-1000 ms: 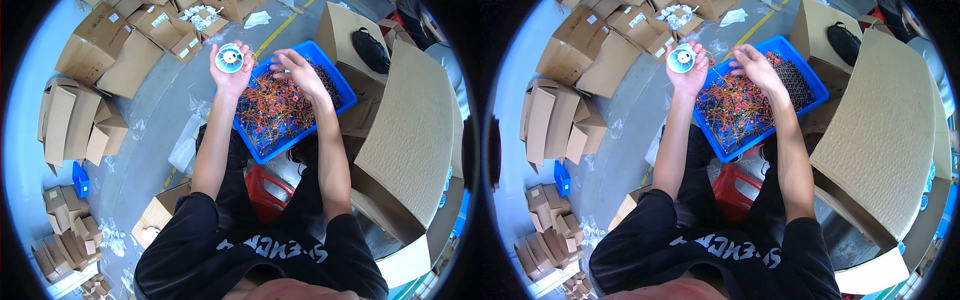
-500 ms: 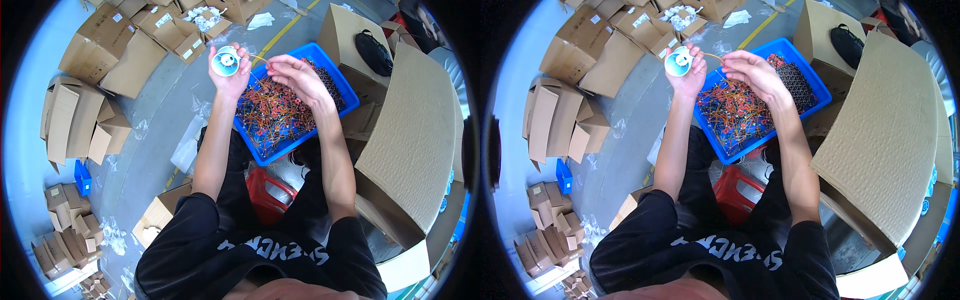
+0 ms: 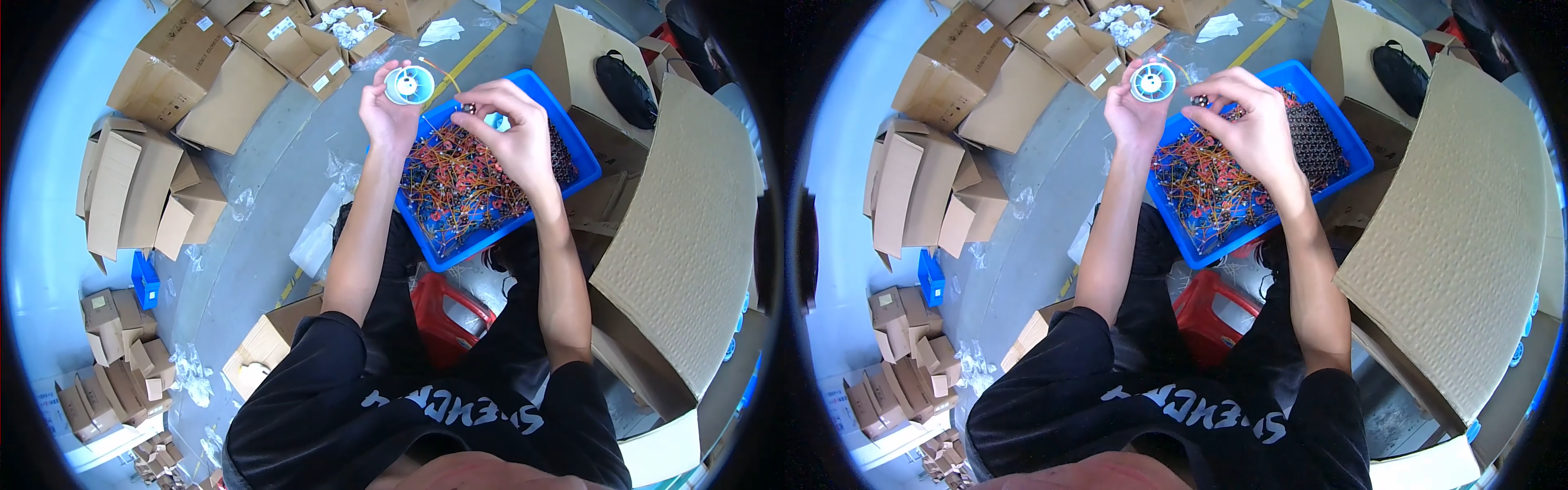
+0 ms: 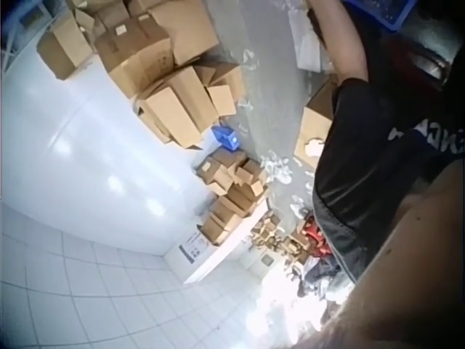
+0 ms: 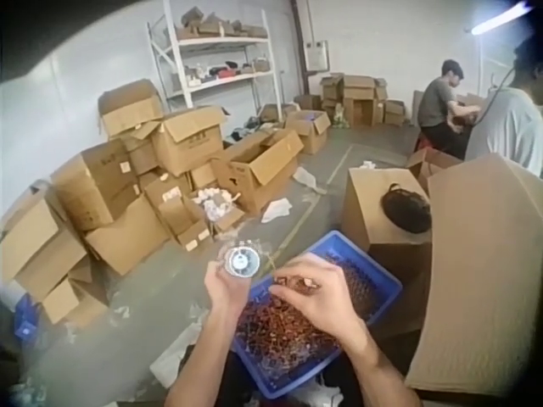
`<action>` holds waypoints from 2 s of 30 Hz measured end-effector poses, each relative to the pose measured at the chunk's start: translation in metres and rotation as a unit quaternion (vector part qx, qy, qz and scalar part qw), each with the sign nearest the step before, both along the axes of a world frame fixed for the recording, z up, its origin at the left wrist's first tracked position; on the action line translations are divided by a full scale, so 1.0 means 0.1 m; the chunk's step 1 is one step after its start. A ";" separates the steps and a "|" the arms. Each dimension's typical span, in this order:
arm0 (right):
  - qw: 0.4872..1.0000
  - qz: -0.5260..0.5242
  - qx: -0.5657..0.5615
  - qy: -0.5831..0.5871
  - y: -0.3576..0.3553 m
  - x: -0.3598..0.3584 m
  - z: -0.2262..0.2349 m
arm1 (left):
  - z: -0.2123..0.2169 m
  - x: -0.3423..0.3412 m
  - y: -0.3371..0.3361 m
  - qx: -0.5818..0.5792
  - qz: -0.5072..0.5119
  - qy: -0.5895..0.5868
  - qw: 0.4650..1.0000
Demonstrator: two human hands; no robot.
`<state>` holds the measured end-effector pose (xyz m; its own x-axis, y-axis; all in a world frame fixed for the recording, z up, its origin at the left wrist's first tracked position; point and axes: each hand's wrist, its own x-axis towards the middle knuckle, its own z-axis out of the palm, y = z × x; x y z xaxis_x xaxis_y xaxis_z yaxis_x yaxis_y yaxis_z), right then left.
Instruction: The person is manually packaging small electronic resistors into white plastic containers.
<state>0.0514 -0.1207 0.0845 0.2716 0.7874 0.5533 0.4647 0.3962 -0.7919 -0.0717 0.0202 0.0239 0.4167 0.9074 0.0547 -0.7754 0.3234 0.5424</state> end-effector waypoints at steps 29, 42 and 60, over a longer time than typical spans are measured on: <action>0.998 0.025 -0.053 -0.003 0.02 -0.11 -0.04 | -0.10 -0.06 0.06 0.053 -0.002 -0.035 0.998; 0.999 -0.002 -0.033 -0.003 0.06 -0.15 -0.07 | -0.01 -0.05 -0.01 0.073 -0.033 -0.021 0.997; 0.993 -0.087 0.041 0.071 0.18 -0.25 -0.10 | 0.17 0.10 -0.29 0.054 -0.211 -0.120 0.969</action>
<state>0.0265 -0.1028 0.0750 0.4799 0.6747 0.5608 0.4184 0.3858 -0.8222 -0.0619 -0.0085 0.0408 0.7127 0.6427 0.2811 -0.6947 0.5909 0.4101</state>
